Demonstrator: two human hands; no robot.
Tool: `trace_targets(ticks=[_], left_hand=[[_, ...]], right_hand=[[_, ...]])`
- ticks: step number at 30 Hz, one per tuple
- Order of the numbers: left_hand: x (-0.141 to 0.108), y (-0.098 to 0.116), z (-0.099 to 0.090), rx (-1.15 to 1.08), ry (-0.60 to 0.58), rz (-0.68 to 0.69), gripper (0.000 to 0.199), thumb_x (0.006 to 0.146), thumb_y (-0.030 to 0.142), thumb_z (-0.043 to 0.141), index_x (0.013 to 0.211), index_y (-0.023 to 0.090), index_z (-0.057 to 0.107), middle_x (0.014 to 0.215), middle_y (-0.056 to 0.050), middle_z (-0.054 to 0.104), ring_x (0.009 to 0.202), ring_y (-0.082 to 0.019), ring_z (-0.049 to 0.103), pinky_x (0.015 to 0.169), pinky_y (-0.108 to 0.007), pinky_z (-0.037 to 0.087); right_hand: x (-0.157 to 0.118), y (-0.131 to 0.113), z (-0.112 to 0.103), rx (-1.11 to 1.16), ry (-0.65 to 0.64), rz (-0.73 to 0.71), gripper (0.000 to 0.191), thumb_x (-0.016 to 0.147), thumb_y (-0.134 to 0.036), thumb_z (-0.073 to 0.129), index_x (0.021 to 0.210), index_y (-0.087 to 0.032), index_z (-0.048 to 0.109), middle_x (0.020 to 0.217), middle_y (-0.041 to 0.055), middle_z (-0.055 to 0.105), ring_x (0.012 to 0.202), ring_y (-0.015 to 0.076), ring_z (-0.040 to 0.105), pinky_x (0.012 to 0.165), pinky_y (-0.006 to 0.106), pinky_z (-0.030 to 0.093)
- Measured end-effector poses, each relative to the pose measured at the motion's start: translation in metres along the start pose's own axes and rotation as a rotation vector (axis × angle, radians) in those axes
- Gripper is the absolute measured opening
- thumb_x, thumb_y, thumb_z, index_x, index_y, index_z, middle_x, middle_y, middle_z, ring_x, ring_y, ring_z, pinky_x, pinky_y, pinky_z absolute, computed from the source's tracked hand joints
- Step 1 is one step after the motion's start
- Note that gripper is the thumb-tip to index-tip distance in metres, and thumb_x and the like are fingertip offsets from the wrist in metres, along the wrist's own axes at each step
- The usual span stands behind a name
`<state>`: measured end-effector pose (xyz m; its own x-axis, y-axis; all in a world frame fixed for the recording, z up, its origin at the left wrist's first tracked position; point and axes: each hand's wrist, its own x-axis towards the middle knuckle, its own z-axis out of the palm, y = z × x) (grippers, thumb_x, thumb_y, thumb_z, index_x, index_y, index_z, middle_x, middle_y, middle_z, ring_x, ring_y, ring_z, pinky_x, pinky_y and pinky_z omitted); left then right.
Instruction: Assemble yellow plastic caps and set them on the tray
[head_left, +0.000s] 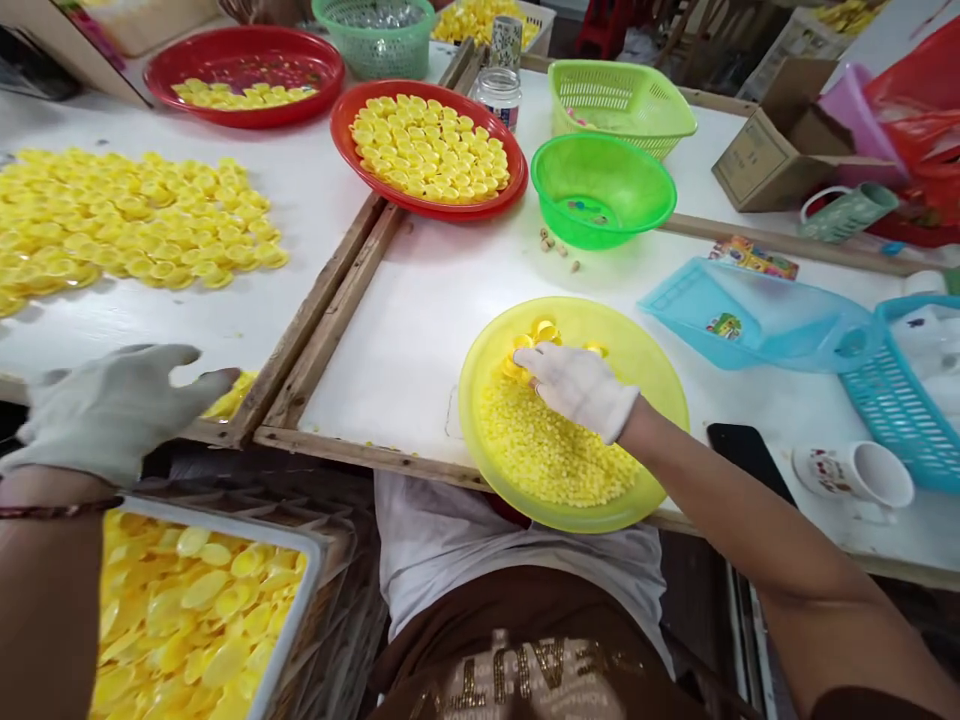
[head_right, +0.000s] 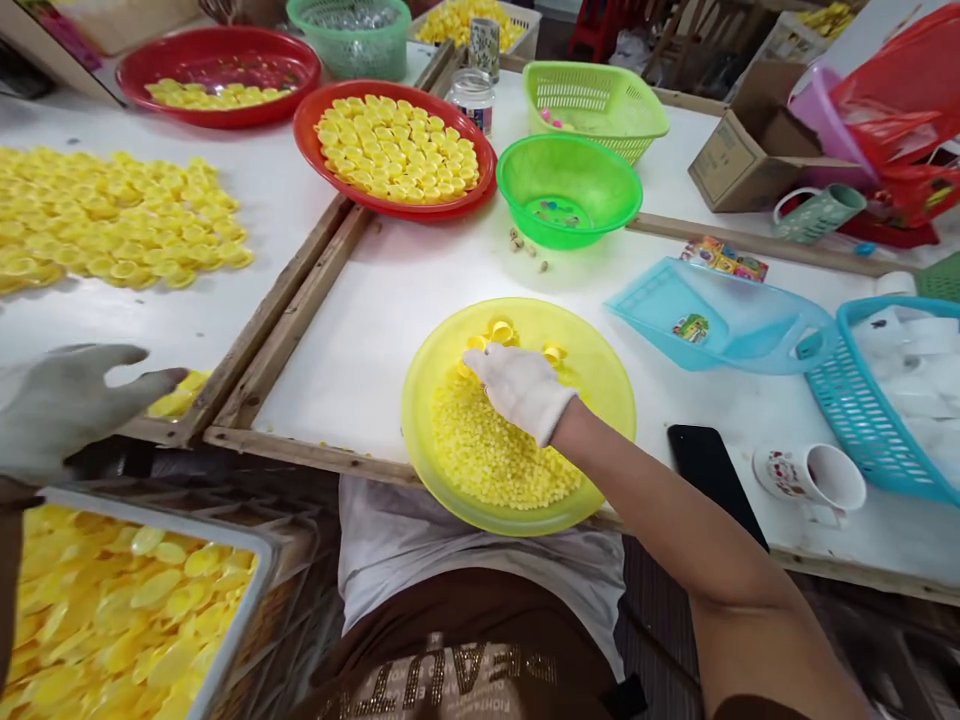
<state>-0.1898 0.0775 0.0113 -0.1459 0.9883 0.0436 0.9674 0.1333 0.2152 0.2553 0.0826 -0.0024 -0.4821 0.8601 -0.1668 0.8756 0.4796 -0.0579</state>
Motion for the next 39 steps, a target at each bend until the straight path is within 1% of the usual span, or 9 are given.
trace_targets(ticks=[2,5,10,15,18,24,30,35,39], left_hand=[[-0.022,0.05,0.001,-0.059,0.041,0.125,0.035,0.09,0.047,0.061,0.108,0.017,0.065,0.108,-0.004,0.068,0.114,-0.028,0.058,0.107,-0.051,0.042],[-0.05,0.134,0.013,-0.277,0.06,0.515,0.031,0.096,0.037,0.058,0.12,0.018,0.062,0.129,-0.006,0.063,0.117,-0.019,0.06,0.108,-0.033,0.045],[-0.058,0.24,0.05,-0.288,-0.121,0.783,0.022,0.096,0.028,0.055,0.111,0.015,0.066,0.108,-0.009,0.068,0.098,-0.021,0.066,0.088,-0.034,0.053],[-0.037,0.297,0.083,-0.036,-0.231,0.807,0.022,0.094,0.016,0.048,0.104,0.012,0.066,0.099,-0.013,0.066,0.087,-0.026,0.065,0.076,-0.039,0.05],[-0.033,0.3,0.083,-0.018,-0.241,0.816,0.02,0.093,0.016,0.048,0.097,0.014,0.068,0.1,-0.013,0.065,0.087,-0.026,0.063,0.076,-0.04,0.049],[-0.065,0.267,0.061,-0.089,-0.279,0.866,0.015,0.095,0.018,0.051,0.093,0.019,0.066,0.103,-0.008,0.066,0.09,-0.023,0.063,0.083,-0.039,0.051],[-0.086,0.251,0.076,-0.265,-0.212,0.766,0.04,0.088,0.022,0.064,0.126,0.015,0.053,0.113,-0.009,0.068,0.102,-0.026,0.066,0.091,-0.041,0.051],[-0.084,0.254,0.08,-0.215,-0.236,0.74,0.017,0.09,0.025,0.059,0.105,0.017,0.059,0.105,-0.008,0.068,0.097,-0.027,0.065,0.085,-0.042,0.05],[-0.085,0.254,0.078,-0.223,-0.225,0.758,0.02,0.092,0.031,0.061,0.107,0.018,0.058,0.104,-0.007,0.066,0.096,-0.027,0.064,0.085,-0.042,0.049]], right_hand=[[0.0,-0.001,0.0,-0.023,-0.012,0.025,0.027,0.093,-0.006,0.047,0.116,-0.014,0.059,0.099,0.0128,0.067,0.082,0.0206,0.063,0.066,0.03,0.041],[-0.003,0.005,-0.002,0.052,0.027,-0.003,0.022,0.093,-0.007,0.046,0.108,-0.015,0.06,0.101,0.011,0.068,0.089,0.0204,0.063,0.073,0.03,0.044],[-0.024,0.017,-0.005,0.029,0.04,0.086,0.018,0.094,-0.014,0.05,0.11,-0.018,0.057,0.108,0.0095,0.068,0.095,0.021,0.063,0.075,0.03,0.045],[-0.061,0.024,-0.006,-0.042,-0.207,0.274,0.032,0.091,-0.042,0.062,0.111,-0.017,0.061,0.105,0.0139,0.064,0.077,0.0228,0.063,0.061,0.032,0.042],[-0.077,0.023,0.001,0.093,-0.246,0.147,0.042,0.084,-0.05,0.071,0.111,-0.018,0.062,0.103,0.0122,0.064,0.079,0.0233,0.064,0.063,0.033,0.044],[-0.084,0.022,0.013,0.355,-0.186,-0.053,0.02,0.088,-0.017,0.059,0.108,-0.019,0.062,0.104,0.0063,0.069,0.094,0.0208,0.064,0.082,0.032,0.049],[-0.073,0.01,-0.007,0.495,0.016,-0.082,0.019,0.088,-0.009,0.053,0.101,-0.021,0.06,0.102,0.0034,0.068,0.096,0.0186,0.062,0.091,0.032,0.048],[-0.06,-0.007,-0.014,0.562,0.11,-0.154,0.028,0.087,-0.005,0.051,0.107,-0.023,0.06,0.108,0.003,0.067,0.106,0.0187,0.061,0.1,0.035,0.048],[-0.07,0.005,-0.005,0.582,0.174,-0.095,0.03,0.088,-0.007,0.053,0.114,-0.022,0.059,0.116,0.0054,0.067,0.108,0.0193,0.062,0.1,0.037,0.049]])
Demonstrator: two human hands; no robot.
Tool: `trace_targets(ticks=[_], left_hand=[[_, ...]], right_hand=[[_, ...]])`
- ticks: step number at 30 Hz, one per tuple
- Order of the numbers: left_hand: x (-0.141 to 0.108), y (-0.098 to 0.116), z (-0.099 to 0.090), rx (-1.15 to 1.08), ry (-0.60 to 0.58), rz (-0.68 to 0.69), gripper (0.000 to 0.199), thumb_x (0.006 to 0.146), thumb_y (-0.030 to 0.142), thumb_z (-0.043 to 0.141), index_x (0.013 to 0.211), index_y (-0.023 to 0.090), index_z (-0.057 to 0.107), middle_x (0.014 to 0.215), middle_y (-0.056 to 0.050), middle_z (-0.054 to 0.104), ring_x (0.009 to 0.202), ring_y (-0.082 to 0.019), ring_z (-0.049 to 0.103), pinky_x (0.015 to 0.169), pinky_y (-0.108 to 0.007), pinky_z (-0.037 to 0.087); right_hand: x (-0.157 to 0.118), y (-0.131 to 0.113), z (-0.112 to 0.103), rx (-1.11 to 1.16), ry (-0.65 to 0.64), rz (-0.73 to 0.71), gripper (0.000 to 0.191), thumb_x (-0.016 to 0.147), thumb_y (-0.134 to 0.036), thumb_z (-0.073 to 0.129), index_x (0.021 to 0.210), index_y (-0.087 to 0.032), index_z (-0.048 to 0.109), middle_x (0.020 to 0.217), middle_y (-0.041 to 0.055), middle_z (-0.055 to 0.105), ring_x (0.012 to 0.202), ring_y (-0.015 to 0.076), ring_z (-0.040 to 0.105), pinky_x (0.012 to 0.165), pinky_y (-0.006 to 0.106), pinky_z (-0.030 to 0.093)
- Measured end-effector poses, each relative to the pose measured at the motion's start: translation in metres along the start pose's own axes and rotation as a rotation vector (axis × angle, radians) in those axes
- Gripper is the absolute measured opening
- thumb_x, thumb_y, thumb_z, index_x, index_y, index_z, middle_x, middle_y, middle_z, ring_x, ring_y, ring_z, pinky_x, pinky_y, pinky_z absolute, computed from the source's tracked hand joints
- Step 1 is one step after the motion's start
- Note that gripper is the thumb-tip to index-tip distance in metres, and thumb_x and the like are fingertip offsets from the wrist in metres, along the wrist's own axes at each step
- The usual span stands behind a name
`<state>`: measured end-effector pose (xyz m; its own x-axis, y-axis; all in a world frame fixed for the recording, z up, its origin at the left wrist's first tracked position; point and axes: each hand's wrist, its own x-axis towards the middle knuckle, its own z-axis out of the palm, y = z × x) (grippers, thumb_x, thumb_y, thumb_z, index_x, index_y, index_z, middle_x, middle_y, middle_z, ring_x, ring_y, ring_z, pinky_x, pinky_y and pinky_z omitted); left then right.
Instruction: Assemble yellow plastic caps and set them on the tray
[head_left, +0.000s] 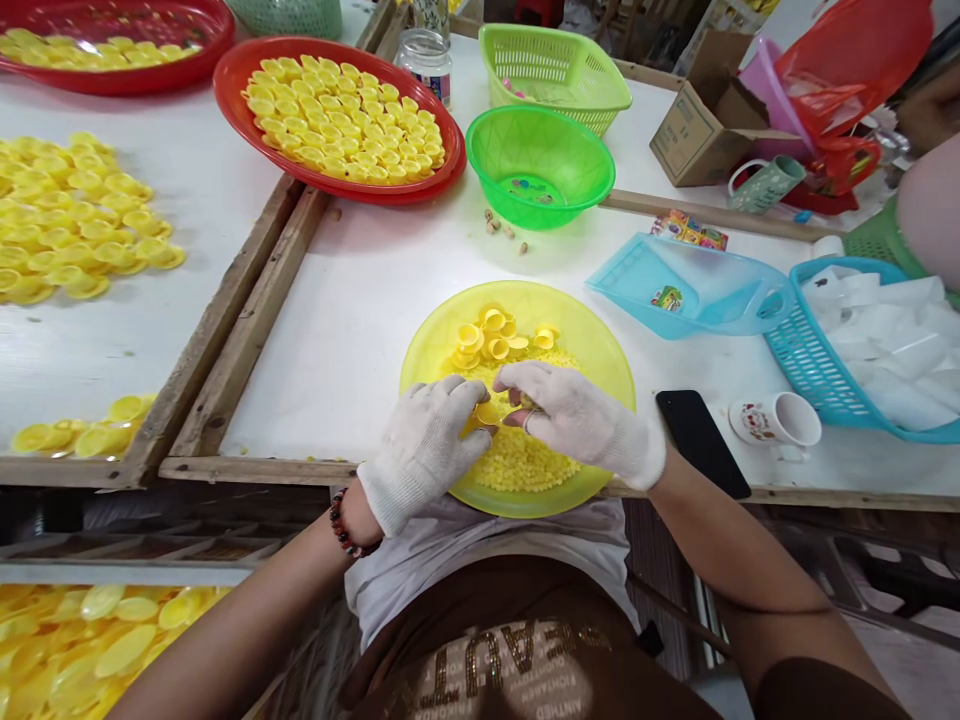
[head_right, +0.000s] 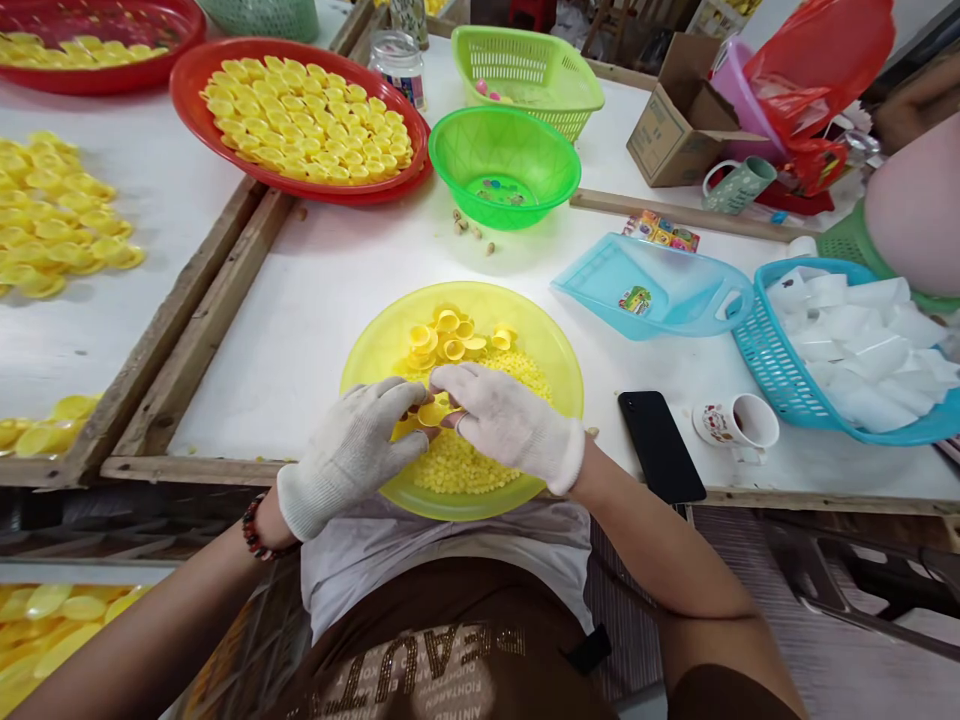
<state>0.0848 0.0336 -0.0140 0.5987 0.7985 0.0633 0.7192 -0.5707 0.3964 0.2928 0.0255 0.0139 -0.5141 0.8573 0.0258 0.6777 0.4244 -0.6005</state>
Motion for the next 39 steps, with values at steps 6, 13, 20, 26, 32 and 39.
trace_targets(ticks=[6,13,20,26,32,39], left_hand=[[-0.002,-0.002,0.0,-0.117,0.101,0.017,0.023,0.085,0.02,0.067,0.105,0.018,0.055,0.106,-0.005,0.067,0.096,-0.026,0.065,0.085,-0.042,0.05],[-0.003,-0.001,0.006,-0.171,0.208,0.056,0.016,0.087,0.021,0.065,0.1,0.019,0.055,0.091,-0.003,0.068,0.083,-0.022,0.066,0.075,-0.036,0.051],[-0.008,-0.005,0.009,-0.262,0.259,0.064,0.025,0.085,0.021,0.067,0.108,0.019,0.057,0.102,-0.004,0.07,0.09,-0.022,0.067,0.081,-0.036,0.054],[-0.009,-0.004,0.005,-0.344,0.389,0.162,0.026,0.088,0.02,0.066,0.111,0.018,0.055,0.105,-0.005,0.068,0.093,-0.018,0.067,0.084,-0.032,0.055],[-0.008,-0.004,-0.004,0.01,0.371,0.224,0.031,0.085,0.014,0.061,0.116,0.016,0.055,0.105,-0.009,0.068,0.09,-0.025,0.067,0.077,-0.038,0.054],[-0.012,-0.009,-0.005,-0.263,0.323,0.021,0.019,0.079,0.014,0.067,0.095,0.018,0.059,0.087,0.0,0.065,0.074,-0.015,0.062,0.067,-0.027,0.048]], right_hand=[[-0.026,0.017,-0.005,-0.062,-0.077,0.041,0.019,0.09,-0.006,0.048,0.098,-0.018,0.061,0.097,0.0059,0.066,0.091,0.0196,0.062,0.085,0.037,0.051],[-0.007,-0.011,0.001,0.116,0.191,-0.205,0.016,0.094,-0.01,0.053,0.104,-0.021,0.058,0.102,0.004,0.066,0.096,0.0164,0.063,0.088,0.032,0.052],[-0.016,0.0,-0.006,0.022,0.212,-0.11,0.02,0.093,-0.006,0.046,0.101,-0.019,0.059,0.096,0.0034,0.066,0.092,0.0158,0.062,0.084,0.031,0.051],[-0.031,0.016,-0.003,-0.317,-0.208,0.15,0.013,0.094,-0.015,0.053,0.092,-0.018,0.065,0.088,0.0043,0.062,0.075,0.0164,0.055,0.069,0.031,0.044],[0.004,0.0,-0.009,-0.314,0.046,0.074,0.014,0.096,-0.014,0.05,0.096,-0.016,0.063,0.092,0.0052,0.062,0.085,0.017,0.056,0.075,0.03,0.043],[0.009,-0.018,-0.006,-0.283,-0.04,-0.265,0.03,0.095,-0.009,0.045,0.115,-0.022,0.064,0.09,0.0008,0.061,0.078,0.0135,0.054,0.067,0.026,0.041]])
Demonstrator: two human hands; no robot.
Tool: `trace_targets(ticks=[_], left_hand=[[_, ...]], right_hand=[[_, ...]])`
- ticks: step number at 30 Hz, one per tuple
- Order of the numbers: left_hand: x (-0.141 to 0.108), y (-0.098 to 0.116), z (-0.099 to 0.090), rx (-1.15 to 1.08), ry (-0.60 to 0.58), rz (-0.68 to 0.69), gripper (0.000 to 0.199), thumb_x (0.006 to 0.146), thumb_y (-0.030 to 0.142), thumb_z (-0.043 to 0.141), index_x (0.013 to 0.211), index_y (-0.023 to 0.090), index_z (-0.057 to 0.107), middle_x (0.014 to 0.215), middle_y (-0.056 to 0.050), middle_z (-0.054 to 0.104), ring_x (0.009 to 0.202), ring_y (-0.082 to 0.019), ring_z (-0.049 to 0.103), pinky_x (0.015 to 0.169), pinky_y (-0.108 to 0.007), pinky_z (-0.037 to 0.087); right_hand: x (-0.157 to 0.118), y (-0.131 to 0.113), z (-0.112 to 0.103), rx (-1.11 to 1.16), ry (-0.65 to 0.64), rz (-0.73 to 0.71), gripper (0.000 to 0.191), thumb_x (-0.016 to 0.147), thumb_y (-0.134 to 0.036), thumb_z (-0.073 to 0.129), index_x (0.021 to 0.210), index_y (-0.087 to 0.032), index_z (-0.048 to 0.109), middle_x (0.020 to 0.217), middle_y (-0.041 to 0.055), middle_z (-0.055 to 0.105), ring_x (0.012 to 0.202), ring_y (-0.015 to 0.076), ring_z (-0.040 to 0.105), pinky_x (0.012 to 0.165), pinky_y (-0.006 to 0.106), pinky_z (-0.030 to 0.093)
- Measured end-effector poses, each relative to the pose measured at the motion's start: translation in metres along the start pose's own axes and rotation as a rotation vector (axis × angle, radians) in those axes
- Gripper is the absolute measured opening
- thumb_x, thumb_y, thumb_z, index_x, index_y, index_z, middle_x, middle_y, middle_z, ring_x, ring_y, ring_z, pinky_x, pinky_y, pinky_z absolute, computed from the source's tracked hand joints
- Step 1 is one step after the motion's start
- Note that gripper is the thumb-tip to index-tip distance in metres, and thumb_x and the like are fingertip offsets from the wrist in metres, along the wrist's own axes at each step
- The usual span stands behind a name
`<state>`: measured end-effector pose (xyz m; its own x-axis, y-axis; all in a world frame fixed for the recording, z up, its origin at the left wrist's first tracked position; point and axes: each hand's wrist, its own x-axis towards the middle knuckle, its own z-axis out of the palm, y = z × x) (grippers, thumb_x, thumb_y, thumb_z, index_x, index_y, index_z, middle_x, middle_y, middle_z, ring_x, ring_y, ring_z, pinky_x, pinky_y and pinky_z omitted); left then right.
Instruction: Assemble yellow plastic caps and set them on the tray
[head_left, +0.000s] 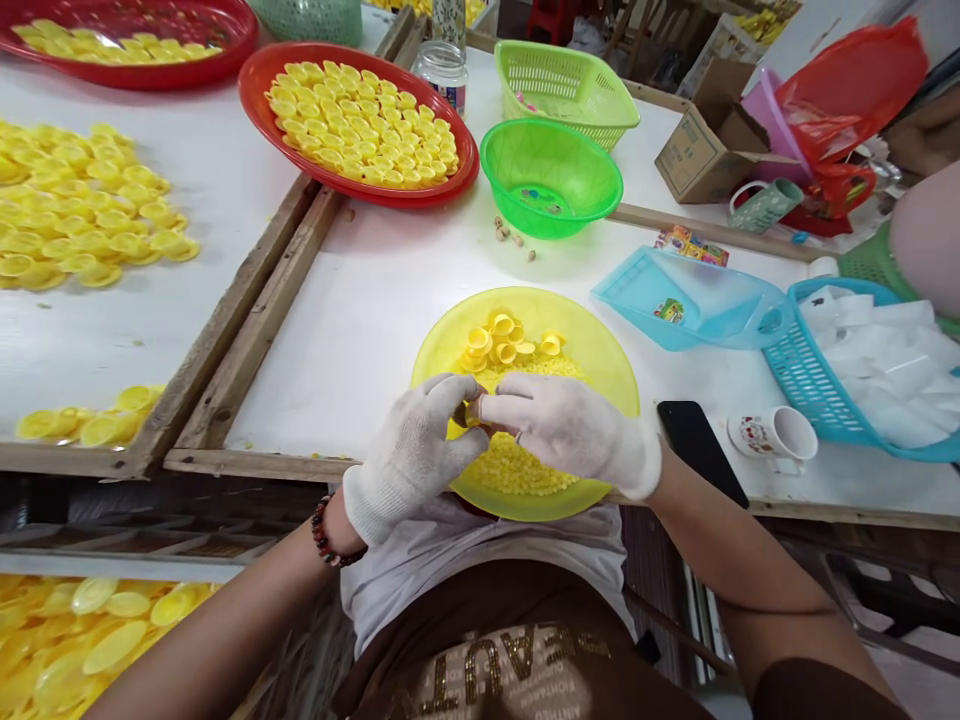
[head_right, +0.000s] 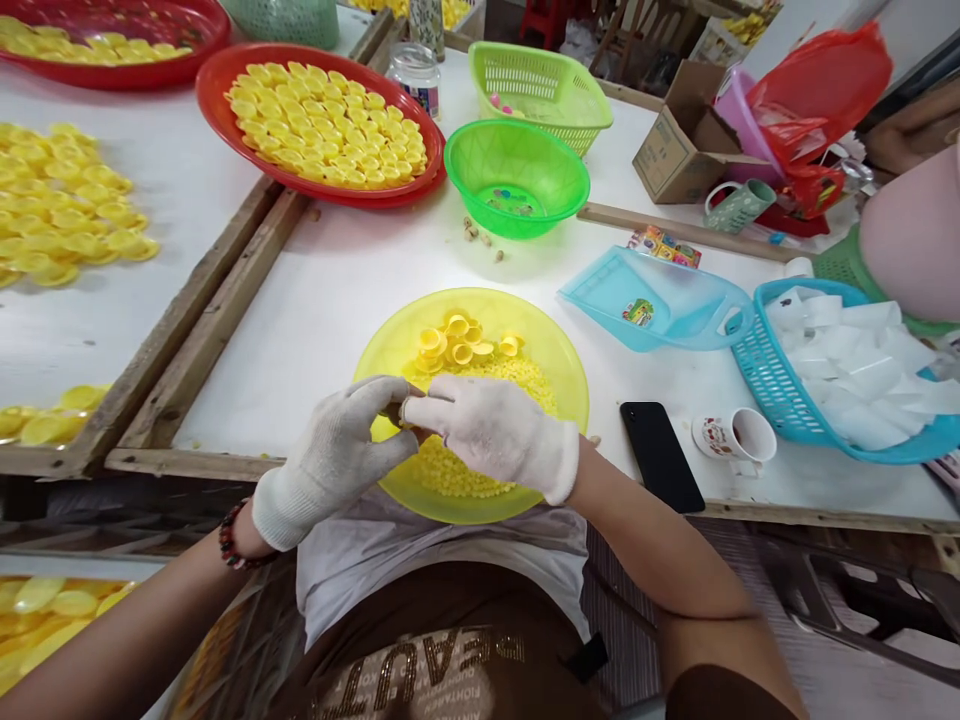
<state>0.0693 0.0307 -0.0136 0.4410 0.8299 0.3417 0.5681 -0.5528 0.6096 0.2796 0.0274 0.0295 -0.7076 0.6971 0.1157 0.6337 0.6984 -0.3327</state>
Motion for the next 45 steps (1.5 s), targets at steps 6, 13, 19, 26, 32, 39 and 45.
trace_targets(ticks=[6,13,19,26,32,39,45], left_hand=[[0.001,0.002,0.007,-0.108,-0.011,0.035,0.014,0.083,0.016,0.068,0.094,0.017,0.06,0.084,0.001,0.066,0.074,-0.014,0.062,0.069,-0.027,0.049],[0.002,0.002,0.009,-0.421,-0.011,-0.046,0.033,0.091,0.024,0.066,0.122,0.017,0.06,0.117,-0.008,0.07,0.098,-0.017,0.068,0.09,-0.031,0.057],[0.0,0.006,0.007,-0.529,-0.044,-0.102,0.027,0.089,0.022,0.066,0.115,0.017,0.061,0.112,-0.008,0.071,0.097,-0.017,0.069,0.088,-0.031,0.06],[-0.001,0.006,0.009,-0.541,-0.024,-0.069,0.025,0.09,0.026,0.066,0.113,0.017,0.061,0.108,-0.008,0.071,0.097,-0.018,0.069,0.09,-0.033,0.06],[-0.003,0.001,0.014,-0.324,0.06,0.023,0.024,0.09,0.026,0.067,0.112,0.018,0.062,0.108,-0.007,0.071,0.097,-0.019,0.068,0.089,-0.035,0.058],[-0.003,0.001,0.015,-0.275,0.112,0.09,0.02,0.092,0.024,0.063,0.111,0.018,0.062,0.109,-0.008,0.072,0.099,-0.019,0.07,0.091,-0.034,0.059],[-0.004,0.0,0.017,-0.244,0.102,0.069,0.02,0.09,0.025,0.064,0.109,0.018,0.062,0.107,-0.006,0.072,0.097,-0.018,0.069,0.089,-0.033,0.059]], right_hand=[[-0.018,0.003,0.002,-0.094,0.032,0.014,0.014,0.096,-0.016,0.052,0.104,-0.017,0.064,0.089,0.0035,0.066,0.079,0.0165,0.057,0.068,0.029,0.043],[-0.017,-0.002,-0.002,-0.149,0.226,-0.053,0.022,0.098,-0.011,0.045,0.099,-0.016,0.066,0.086,0.0048,0.064,0.076,0.0157,0.056,0.067,0.028,0.045],[-0.027,-0.002,-0.012,-0.085,0.274,-0.04,0.015,0.101,-0.022,0.05,0.094,-0.018,0.063,0.087,0.0044,0.063,0.079,0.0154,0.057,0.068,0.028,0.047],[-0.024,-0.001,-0.008,-0.337,0.164,-0.152,0.026,0.101,-0.013,0.041,0.101,-0.021,0.066,0.082,0.0013,0.06,0.068,0.0141,0.048,0.059,0.029,0.035],[-0.032,0.002,-0.015,-0.338,0.137,-0.023,0.018,0.1,-0.02,0.048,0.089,-0.019,0.063,0.078,0.0012,0.059,0.067,0.0135,0.047,0.06,0.029,0.036],[-0.035,0.002,-0.015,-0.432,0.041,-0.098,0.024,0.098,-0.012,0.044,0.097,-0.021,0.066,0.085,0.0031,0.062,0.072,0.0152,0.049,0.064,0.031,0.037],[-0.038,0.001,-0.015,-0.378,0.086,-0.021,0.021,0.1,-0.02,0.046,0.103,-0.018,0.067,0.085,0.0042,0.062,0.074,0.0172,0.052,0.064,0.033,0.039]])
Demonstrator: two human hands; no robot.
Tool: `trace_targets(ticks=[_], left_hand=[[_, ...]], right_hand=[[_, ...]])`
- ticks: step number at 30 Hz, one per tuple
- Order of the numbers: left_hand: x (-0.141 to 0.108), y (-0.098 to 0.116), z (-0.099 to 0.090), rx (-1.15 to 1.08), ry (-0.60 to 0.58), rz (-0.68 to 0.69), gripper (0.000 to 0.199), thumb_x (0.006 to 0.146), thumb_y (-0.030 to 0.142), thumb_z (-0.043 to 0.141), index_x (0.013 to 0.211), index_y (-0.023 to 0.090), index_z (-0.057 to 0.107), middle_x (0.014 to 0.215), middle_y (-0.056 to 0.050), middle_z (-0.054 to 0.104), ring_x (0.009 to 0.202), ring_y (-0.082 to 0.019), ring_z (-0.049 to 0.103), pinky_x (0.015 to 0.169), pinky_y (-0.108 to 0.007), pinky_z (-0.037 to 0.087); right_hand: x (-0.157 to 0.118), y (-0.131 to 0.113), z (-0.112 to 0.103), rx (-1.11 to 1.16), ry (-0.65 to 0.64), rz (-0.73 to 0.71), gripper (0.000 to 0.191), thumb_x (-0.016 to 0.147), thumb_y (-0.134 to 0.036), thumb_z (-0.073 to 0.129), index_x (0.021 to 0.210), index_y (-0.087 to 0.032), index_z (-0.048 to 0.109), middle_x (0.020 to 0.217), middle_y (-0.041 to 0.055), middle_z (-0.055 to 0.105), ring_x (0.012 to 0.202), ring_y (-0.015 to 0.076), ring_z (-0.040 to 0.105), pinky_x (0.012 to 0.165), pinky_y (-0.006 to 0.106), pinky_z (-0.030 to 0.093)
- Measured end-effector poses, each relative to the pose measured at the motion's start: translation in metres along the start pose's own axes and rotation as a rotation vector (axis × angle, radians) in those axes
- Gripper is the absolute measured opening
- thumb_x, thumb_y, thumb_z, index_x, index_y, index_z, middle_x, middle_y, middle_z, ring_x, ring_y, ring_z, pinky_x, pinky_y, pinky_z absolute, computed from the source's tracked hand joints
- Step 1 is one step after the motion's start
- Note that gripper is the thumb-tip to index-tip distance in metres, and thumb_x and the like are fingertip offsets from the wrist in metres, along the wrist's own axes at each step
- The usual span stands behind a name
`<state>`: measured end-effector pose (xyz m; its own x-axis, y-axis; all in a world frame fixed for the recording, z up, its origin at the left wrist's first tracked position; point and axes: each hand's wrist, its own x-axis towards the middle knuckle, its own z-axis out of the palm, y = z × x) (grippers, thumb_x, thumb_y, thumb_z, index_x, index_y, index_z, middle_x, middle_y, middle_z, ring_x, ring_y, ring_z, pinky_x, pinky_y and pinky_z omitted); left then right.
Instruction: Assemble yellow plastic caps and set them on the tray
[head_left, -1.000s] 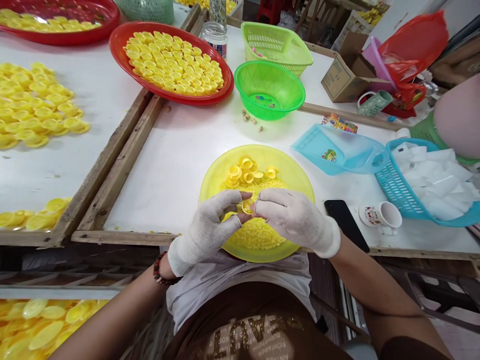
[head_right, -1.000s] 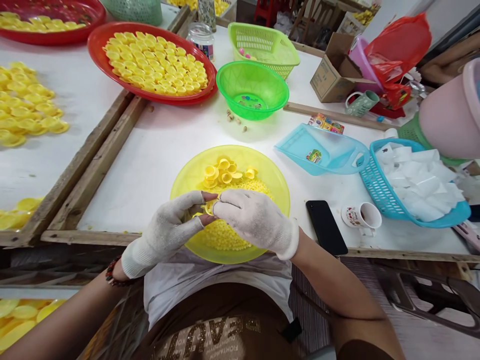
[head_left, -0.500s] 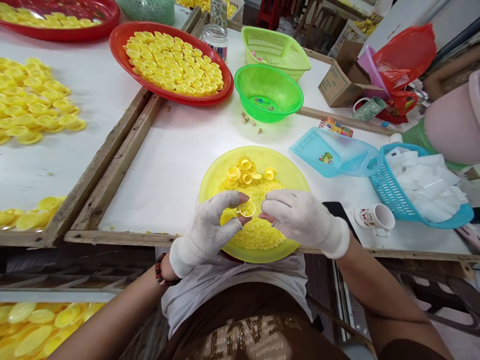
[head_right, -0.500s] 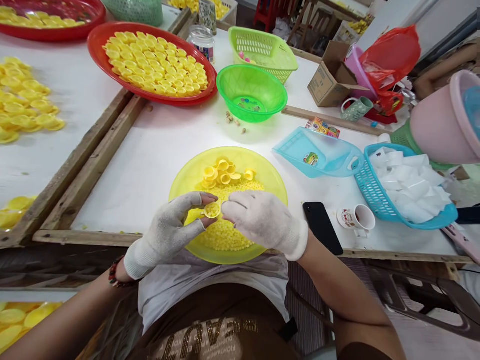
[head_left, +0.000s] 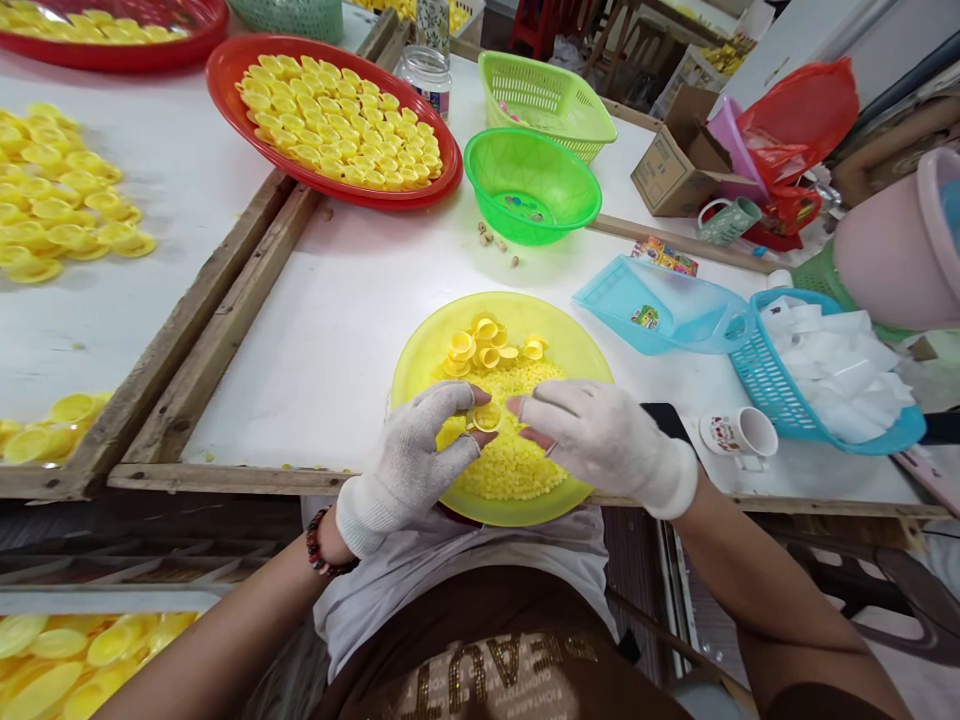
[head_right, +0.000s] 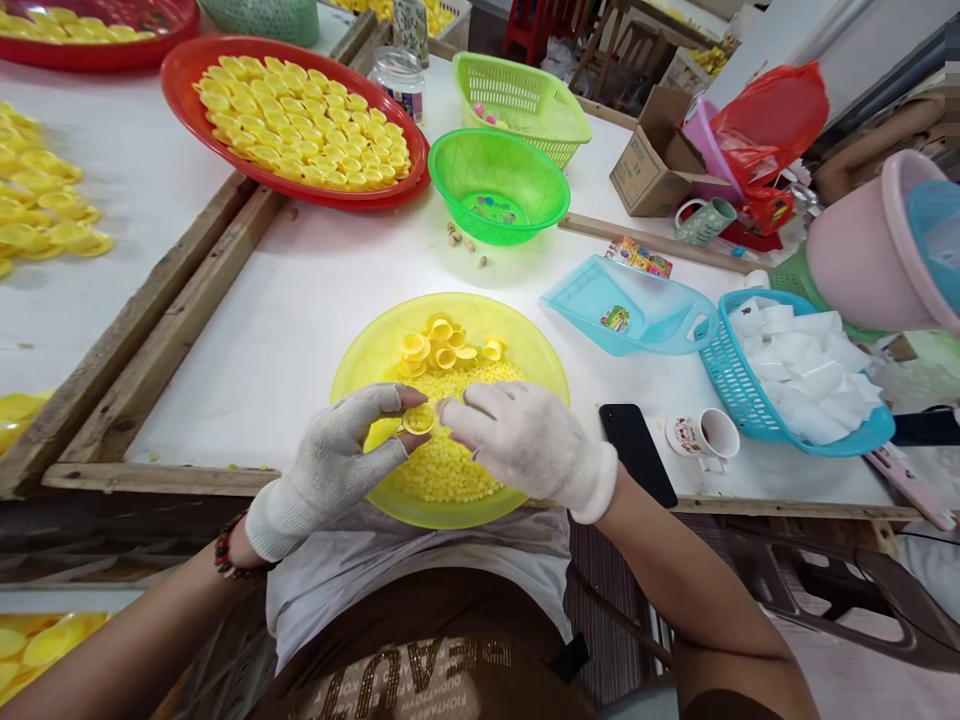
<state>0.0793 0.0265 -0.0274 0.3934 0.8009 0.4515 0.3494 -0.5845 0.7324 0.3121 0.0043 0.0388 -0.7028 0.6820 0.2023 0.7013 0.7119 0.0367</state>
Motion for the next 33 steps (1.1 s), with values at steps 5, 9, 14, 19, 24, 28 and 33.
trace_targets(ticks=[5,9,14,19,24,28,33], left_hand=[[0.0,0.001,0.001,0.031,0.024,-0.001,0.018,0.09,0.025,0.064,0.106,0.018,0.062,0.105,-0.006,0.072,0.095,-0.019,0.07,0.087,-0.032,0.059],[0.001,0.004,0.002,0.052,0.042,0.007,0.019,0.088,0.022,0.066,0.106,0.019,0.06,0.104,-0.005,0.072,0.095,-0.019,0.07,0.087,-0.032,0.059],[0.002,0.002,0.002,0.033,0.038,0.004,0.018,0.086,0.019,0.065,0.104,0.019,0.06,0.1,-0.005,0.071,0.089,-0.019,0.069,0.083,-0.035,0.06],[-0.003,0.001,-0.002,-0.011,0.074,-0.127,0.025,0.087,0.027,0.07,0.108,0.019,0.061,0.102,-0.006,0.071,0.089,-0.02,0.069,0.083,-0.038,0.061],[-0.006,0.008,-0.031,-0.065,0.098,-0.084,0.033,0.093,0.021,0.061,0.125,0.019,0.059,0.121,-0.006,0.069,0.107,-0.016,0.068,0.098,-0.029,0.057],[-0.011,-0.001,-0.091,0.186,0.155,-0.303,0.024,0.096,0.022,0.056,0.119,0.017,0.062,0.116,-0.001,0.07,0.105,-0.011,0.067,0.099,-0.018,0.052],[-0.033,-0.061,-0.207,0.664,0.348,-0.663,0.034,0.096,0.035,0.056,0.122,0.014,0.062,0.11,-0.002,0.068,0.099,-0.015,0.065,0.095,-0.026,0.052]], right_hand=[[-0.001,-0.001,0.007,-0.042,-0.048,-0.03,0.024,0.099,-0.017,0.047,0.111,-0.02,0.067,0.083,0.0032,0.064,0.072,0.0171,0.052,0.063,0.033,0.038],[-0.005,0.003,0.005,-0.057,-0.002,0.095,0.021,0.1,-0.02,0.048,0.11,-0.015,0.066,0.088,0.0064,0.067,0.078,0.0186,0.057,0.069,0.035,0.043],[0.001,-0.002,0.01,-0.089,-0.077,-0.071,0.032,0.093,-0.013,0.051,0.121,-0.023,0.063,0.086,0.0036,0.066,0.07,0.0194,0.055,0.06,0.035,0.04],[-0.002,0.009,0.012,0.004,-0.004,0.024,0.016,0.095,-0.017,0.051,0.093,-0.021,0.067,0.088,0.0063,0.069,0.076,0.0207,0.061,0.069,0.036,0.045],[0.013,0.032,0.042,0.122,-0.065,0.252,0.022,0.099,-0.03,0.049,0.109,-0.02,0.066,0.101,0.0107,0.072,0.089,0.0243,0.066,0.076,0.035,0.047],[0.052,0.032,0.073,0.088,-0.251,0.405,0.024,0.1,-0.032,0.046,0.097,-0.021,0.066,0.09,0.0111,0.073,0.08,0.0244,0.066,0.07,0.036,0.043],[0.069,0.03,0.082,-0.033,-0.31,0.447,0.024,0.099,-0.028,0.045,0.087,-0.019,0.064,0.087,0.012,0.073,0.073,0.0228,0.065,0.061,0.034,0.034]])
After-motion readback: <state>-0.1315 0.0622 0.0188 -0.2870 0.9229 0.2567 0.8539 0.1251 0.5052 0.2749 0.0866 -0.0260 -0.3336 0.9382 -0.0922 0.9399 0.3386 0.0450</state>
